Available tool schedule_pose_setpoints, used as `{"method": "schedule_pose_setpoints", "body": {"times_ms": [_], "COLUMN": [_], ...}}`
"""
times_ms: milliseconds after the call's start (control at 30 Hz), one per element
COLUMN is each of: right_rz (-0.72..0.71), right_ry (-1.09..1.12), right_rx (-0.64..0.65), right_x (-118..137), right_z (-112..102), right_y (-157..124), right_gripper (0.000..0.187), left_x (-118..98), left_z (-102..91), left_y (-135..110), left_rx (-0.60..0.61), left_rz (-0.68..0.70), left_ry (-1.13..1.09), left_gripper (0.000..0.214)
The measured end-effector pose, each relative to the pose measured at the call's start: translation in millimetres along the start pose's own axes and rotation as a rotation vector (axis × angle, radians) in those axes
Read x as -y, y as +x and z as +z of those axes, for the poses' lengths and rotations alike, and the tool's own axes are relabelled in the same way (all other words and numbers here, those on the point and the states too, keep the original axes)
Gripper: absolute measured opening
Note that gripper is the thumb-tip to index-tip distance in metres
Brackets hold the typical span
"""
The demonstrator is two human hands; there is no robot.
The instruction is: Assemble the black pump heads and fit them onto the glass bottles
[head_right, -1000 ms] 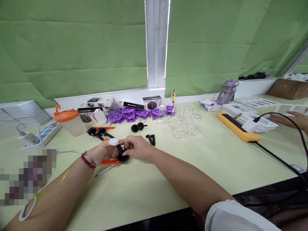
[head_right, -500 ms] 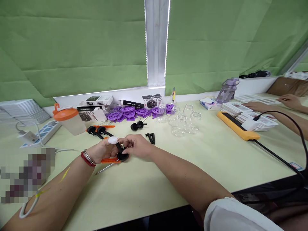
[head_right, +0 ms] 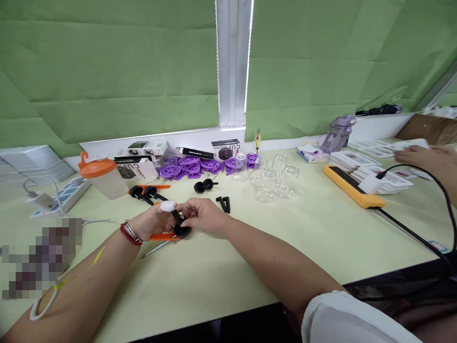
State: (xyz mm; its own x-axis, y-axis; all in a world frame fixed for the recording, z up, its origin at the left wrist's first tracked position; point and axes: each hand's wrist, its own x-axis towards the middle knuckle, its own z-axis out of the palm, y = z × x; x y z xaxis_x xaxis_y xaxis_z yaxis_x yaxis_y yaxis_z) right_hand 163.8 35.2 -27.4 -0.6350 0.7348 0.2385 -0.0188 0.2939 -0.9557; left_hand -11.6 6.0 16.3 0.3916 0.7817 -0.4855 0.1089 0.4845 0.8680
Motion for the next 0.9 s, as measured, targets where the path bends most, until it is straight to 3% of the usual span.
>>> {"method": "schedule_pose_setpoints", "body": {"times_ms": [333, 500, 700, 900], "right_rz": [0.016, 0.017, 0.024, 0.023], "right_ry": [-0.013, 0.011, 0.036, 0.027], "right_rx": [-0.005, -0.009, -0.010, -0.018], "right_x": [2.5, 3.5, 5.6, 6.8], "right_z": [-0.1, 0.5, 1.1, 1.0], "right_y": [-0.5, -0.6, -0.6, -0.4], "right_gripper": [0.022, 0.022, 0.022, 0.022], "left_x": [1.3, -1.4, -0.5, -1.2], "left_z": [-1.4, 0.9, 0.7, 0.7], "left_y": [1.0, -1.2, -1.1, -2.6], "left_rx": [-0.007, 0.043, -0.025, 0.003], "left_rz": [0.005, 0.008, 0.011, 0.018], "left_ry": [-0.014, -0.034, -0.013, 0.002], "left_gripper": [0.048, 0.045, 0.042, 0.044]}}
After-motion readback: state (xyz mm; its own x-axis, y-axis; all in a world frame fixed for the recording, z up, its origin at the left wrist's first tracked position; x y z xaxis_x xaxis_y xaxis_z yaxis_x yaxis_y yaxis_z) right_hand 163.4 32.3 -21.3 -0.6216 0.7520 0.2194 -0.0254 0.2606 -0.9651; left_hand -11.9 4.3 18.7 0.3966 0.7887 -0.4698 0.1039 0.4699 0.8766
